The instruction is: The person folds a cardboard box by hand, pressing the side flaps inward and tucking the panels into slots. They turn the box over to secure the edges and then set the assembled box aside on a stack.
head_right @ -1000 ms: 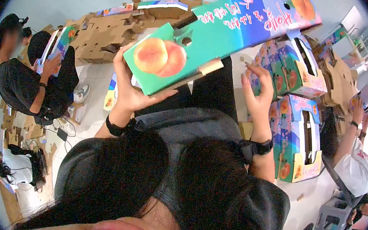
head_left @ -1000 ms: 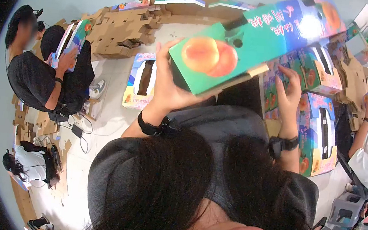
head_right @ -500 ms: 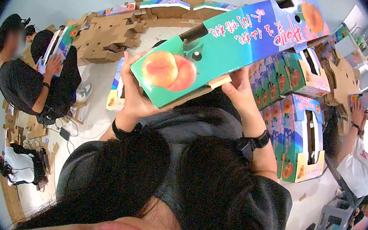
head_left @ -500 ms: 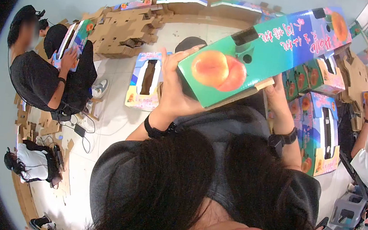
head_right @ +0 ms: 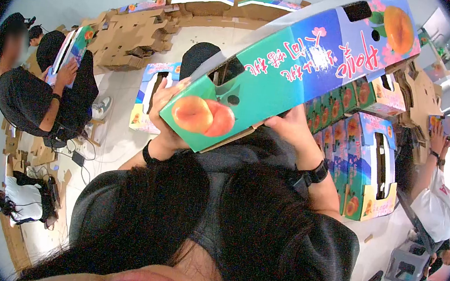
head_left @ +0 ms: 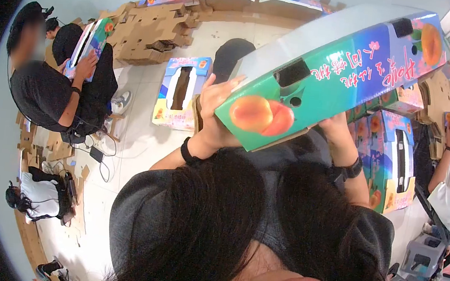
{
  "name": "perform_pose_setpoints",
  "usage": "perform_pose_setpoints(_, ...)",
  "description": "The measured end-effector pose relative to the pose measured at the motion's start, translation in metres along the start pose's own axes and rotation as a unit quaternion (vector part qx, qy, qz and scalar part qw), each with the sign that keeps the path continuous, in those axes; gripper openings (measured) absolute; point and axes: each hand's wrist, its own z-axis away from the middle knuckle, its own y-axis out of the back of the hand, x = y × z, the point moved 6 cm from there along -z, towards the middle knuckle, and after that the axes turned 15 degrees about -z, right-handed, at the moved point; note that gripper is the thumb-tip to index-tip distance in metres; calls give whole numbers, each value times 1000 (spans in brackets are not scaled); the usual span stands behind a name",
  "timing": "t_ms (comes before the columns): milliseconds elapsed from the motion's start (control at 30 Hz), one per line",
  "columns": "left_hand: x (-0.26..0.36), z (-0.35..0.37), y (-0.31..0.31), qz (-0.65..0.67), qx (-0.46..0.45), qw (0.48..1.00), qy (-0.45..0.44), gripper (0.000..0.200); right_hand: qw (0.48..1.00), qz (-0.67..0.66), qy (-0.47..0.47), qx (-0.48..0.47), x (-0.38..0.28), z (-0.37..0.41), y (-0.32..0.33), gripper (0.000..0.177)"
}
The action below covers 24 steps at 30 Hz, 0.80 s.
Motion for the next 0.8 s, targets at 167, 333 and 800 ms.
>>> perform_pose_setpoints(167, 7, -1, 2, -49, 9, 998, 23, 101, 1000, -2, 28, 6, 6, -5, 0, 111)
perform_pose_setpoints(333, 6, 9, -2, -70, 12, 997, 39, 96, 997, -50, -58, 15, -40, 3, -34, 110)
perform_pose_setpoints(800, 7, -1, -43, 12, -120, 992, -24, 122, 986, -55, 42, 152, -104, -12, 11, 57)
